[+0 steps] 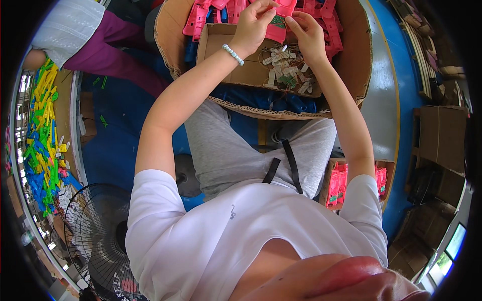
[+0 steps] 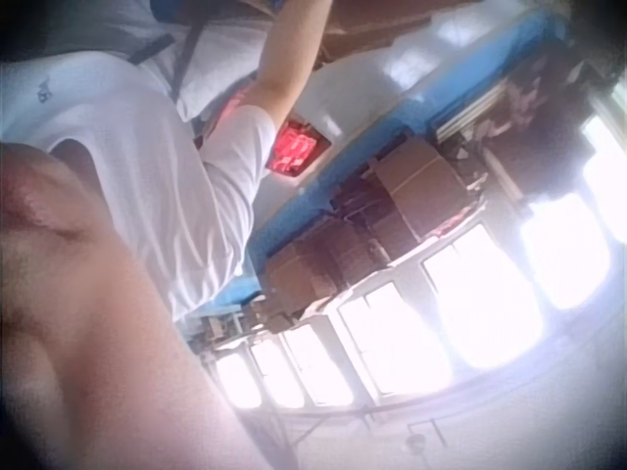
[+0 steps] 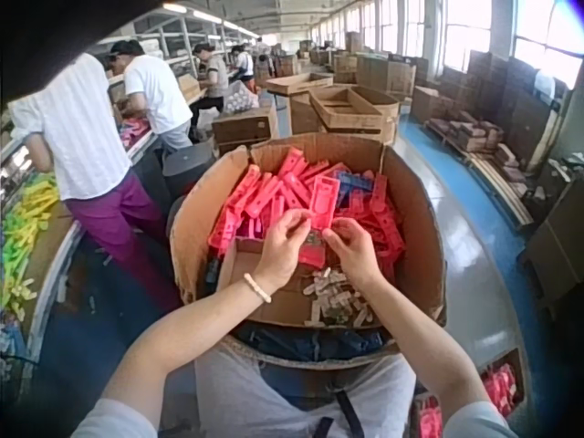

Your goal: The person assembles toy components by taking circuit boards and wiring from a box, fitting them into plastic toy casings by hand, and placing the assembled units into a separate tray.

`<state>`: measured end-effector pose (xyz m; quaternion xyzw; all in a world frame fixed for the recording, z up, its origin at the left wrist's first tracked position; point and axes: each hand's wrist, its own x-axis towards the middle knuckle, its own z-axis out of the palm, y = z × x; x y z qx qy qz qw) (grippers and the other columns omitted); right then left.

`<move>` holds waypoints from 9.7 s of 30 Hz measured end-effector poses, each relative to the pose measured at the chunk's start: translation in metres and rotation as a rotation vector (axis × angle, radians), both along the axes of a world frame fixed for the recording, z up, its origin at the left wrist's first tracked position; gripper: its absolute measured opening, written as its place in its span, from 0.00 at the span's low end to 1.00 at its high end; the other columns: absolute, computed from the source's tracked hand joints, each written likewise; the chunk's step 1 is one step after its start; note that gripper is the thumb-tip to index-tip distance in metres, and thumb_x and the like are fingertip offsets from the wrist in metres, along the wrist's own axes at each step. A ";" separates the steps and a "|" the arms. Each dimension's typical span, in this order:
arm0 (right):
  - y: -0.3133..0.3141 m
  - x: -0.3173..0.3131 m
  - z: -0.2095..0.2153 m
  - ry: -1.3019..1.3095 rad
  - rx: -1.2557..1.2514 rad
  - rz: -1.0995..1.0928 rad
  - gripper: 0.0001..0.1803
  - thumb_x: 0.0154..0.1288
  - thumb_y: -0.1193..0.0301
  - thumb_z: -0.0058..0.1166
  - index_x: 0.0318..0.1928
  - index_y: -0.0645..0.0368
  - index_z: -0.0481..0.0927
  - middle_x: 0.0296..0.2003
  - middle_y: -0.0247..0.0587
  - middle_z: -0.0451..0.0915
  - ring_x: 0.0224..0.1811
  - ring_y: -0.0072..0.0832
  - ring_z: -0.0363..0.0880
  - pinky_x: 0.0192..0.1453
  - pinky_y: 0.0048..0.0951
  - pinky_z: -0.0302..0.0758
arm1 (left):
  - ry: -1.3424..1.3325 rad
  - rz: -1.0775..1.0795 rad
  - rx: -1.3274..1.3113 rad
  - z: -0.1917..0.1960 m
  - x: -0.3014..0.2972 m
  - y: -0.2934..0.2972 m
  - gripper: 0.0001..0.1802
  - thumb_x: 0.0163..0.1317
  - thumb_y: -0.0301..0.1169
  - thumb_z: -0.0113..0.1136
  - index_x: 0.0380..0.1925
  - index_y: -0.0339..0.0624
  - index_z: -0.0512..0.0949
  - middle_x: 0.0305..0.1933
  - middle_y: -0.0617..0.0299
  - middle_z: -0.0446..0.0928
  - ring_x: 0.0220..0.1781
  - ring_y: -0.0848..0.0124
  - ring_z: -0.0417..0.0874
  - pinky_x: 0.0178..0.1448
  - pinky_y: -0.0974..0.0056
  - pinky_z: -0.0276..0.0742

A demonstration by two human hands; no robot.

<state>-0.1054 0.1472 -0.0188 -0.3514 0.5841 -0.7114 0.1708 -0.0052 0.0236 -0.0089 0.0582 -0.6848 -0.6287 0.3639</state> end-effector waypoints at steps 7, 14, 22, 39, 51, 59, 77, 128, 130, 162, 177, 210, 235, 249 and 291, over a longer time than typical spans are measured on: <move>0.002 0.000 0.005 0.120 0.086 -0.022 0.19 0.69 0.68 0.60 0.53 0.70 0.76 0.39 0.43 0.84 0.41 0.21 0.81 0.45 0.21 0.76 | -0.036 0.029 -0.034 0.007 0.005 0.004 0.12 0.71 0.30 0.54 0.50 0.34 0.76 0.46 0.62 0.79 0.52 0.74 0.77 0.58 0.69 0.71; 0.004 -0.020 -0.016 0.064 -0.044 -0.074 0.19 0.72 0.69 0.56 0.56 0.69 0.74 0.46 0.41 0.83 0.45 0.21 0.81 0.46 0.20 0.76 | -0.099 -0.083 -0.115 0.031 -0.001 0.010 0.15 0.73 0.33 0.52 0.53 0.34 0.75 0.48 0.62 0.78 0.50 0.75 0.77 0.55 0.70 0.71; 0.004 -0.008 0.005 0.083 -0.033 -0.113 0.13 0.72 0.72 0.55 0.51 0.66 0.78 0.39 0.37 0.83 0.42 0.21 0.78 0.46 0.22 0.75 | -0.004 -0.054 -0.070 0.024 -0.007 0.010 0.14 0.72 0.29 0.51 0.52 0.33 0.76 0.49 0.60 0.79 0.53 0.74 0.77 0.58 0.69 0.71; 0.009 -0.004 0.017 0.296 0.157 -0.128 0.10 0.70 0.73 0.57 0.46 0.67 0.77 0.34 0.39 0.81 0.37 0.22 0.77 0.41 0.25 0.75 | -0.034 0.028 -0.037 0.015 0.004 0.013 0.12 0.72 0.28 0.52 0.49 0.33 0.77 0.47 0.60 0.80 0.52 0.73 0.78 0.57 0.69 0.71; 0.002 -0.021 -0.013 -0.377 -0.067 0.305 0.16 0.73 0.68 0.54 0.55 0.64 0.75 0.44 0.33 0.80 0.46 0.20 0.76 0.47 0.22 0.73 | 0.145 -0.193 0.496 0.008 -0.008 0.003 0.14 0.67 0.22 0.53 0.53 0.36 0.75 0.51 0.61 0.77 0.54 0.72 0.77 0.60 0.68 0.72; 0.011 -0.024 -0.010 0.019 0.330 0.578 0.35 0.62 0.70 0.64 0.68 0.63 0.65 0.49 0.38 0.81 0.53 0.23 0.77 0.58 0.27 0.72 | 0.203 0.045 0.571 -0.013 -0.011 -0.021 0.16 0.65 0.20 0.55 0.53 0.37 0.74 0.48 0.61 0.76 0.48 0.70 0.79 0.54 0.66 0.76; 0.006 -0.033 -0.031 -0.087 0.373 0.391 0.16 0.68 0.67 0.59 0.51 0.64 0.79 0.35 0.33 0.81 0.29 0.18 0.74 0.36 0.21 0.73 | 0.173 0.041 0.575 -0.032 -0.009 -0.053 0.16 0.62 0.25 0.53 0.51 0.44 0.73 0.33 0.65 0.75 0.34 0.74 0.79 0.39 0.69 0.76; 0.012 -0.039 -0.005 0.302 -0.059 -0.016 0.16 0.74 0.67 0.52 0.52 0.66 0.81 0.43 0.38 0.86 0.45 0.20 0.83 0.49 0.23 0.77 | -0.289 -0.281 0.057 -0.018 0.006 -0.004 0.22 0.74 0.40 0.50 0.62 0.39 0.70 0.37 0.61 0.81 0.29 0.74 0.82 0.33 0.68 0.79; 0.016 -0.041 -0.004 0.186 -0.080 -0.024 0.16 0.75 0.66 0.51 0.52 0.65 0.82 0.43 0.37 0.86 0.46 0.21 0.82 0.51 0.21 0.76 | -0.343 -0.382 0.190 -0.012 0.010 0.002 0.22 0.74 0.40 0.49 0.61 0.40 0.70 0.35 0.60 0.81 0.29 0.73 0.82 0.33 0.68 0.79; 0.014 -0.066 -0.026 -0.298 -0.062 0.379 0.20 0.78 0.66 0.44 0.59 0.70 0.72 0.55 0.47 0.79 0.55 0.39 0.80 0.62 0.40 0.76 | -0.408 -0.390 0.082 -0.006 0.015 -0.002 0.22 0.75 0.41 0.48 0.63 0.42 0.69 0.33 0.61 0.79 0.28 0.75 0.82 0.30 0.68 0.80; 0.008 -0.061 -0.023 0.096 -0.122 0.054 0.15 0.70 0.77 0.55 0.55 0.61 0.75 0.42 0.37 0.81 0.46 0.25 0.80 0.46 0.23 0.77 | -0.379 -0.469 -0.005 0.000 0.011 0.012 0.22 0.76 0.39 0.46 0.65 0.42 0.68 0.34 0.64 0.79 0.30 0.77 0.80 0.34 0.69 0.78; 0.018 -0.060 -0.031 0.685 0.291 0.050 0.16 0.65 0.76 0.56 0.53 0.59 0.81 0.41 0.43 0.81 0.41 0.32 0.80 0.48 0.30 0.76 | -0.590 -0.554 0.219 -0.023 0.012 -0.005 0.21 0.74 0.41 0.51 0.60 0.39 0.71 0.38 0.63 0.81 0.31 0.75 0.84 0.32 0.68 0.81; 0.016 -0.071 -0.053 0.282 0.188 0.180 0.17 0.64 0.74 0.59 0.54 0.58 0.81 0.45 0.47 0.84 0.44 0.25 0.82 0.50 0.27 0.77 | -0.581 -0.420 -0.111 -0.043 0.004 -0.008 0.26 0.73 0.43 0.51 0.64 0.39 0.71 0.56 0.62 0.78 0.57 0.75 0.74 0.63 0.67 0.66; 0.007 -0.047 -0.034 0.667 0.407 -0.103 0.13 0.58 0.79 0.57 0.45 0.64 0.81 0.42 0.54 0.82 0.47 0.46 0.81 0.52 0.38 0.77 | -0.612 -0.425 -0.113 -0.051 0.006 -0.015 0.26 0.74 0.43 0.51 0.64 0.38 0.69 0.52 0.61 0.79 0.49 0.75 0.80 0.55 0.68 0.74; 0.013 -0.048 -0.025 0.786 0.119 -0.111 0.10 0.66 0.73 0.59 0.47 0.61 0.83 0.41 0.40 0.83 0.41 0.30 0.85 0.44 0.28 0.82 | -0.518 -0.423 0.128 -0.024 0.014 -0.001 0.18 0.73 0.42 0.51 0.49 0.38 0.74 0.32 0.61 0.80 0.30 0.74 0.81 0.39 0.67 0.77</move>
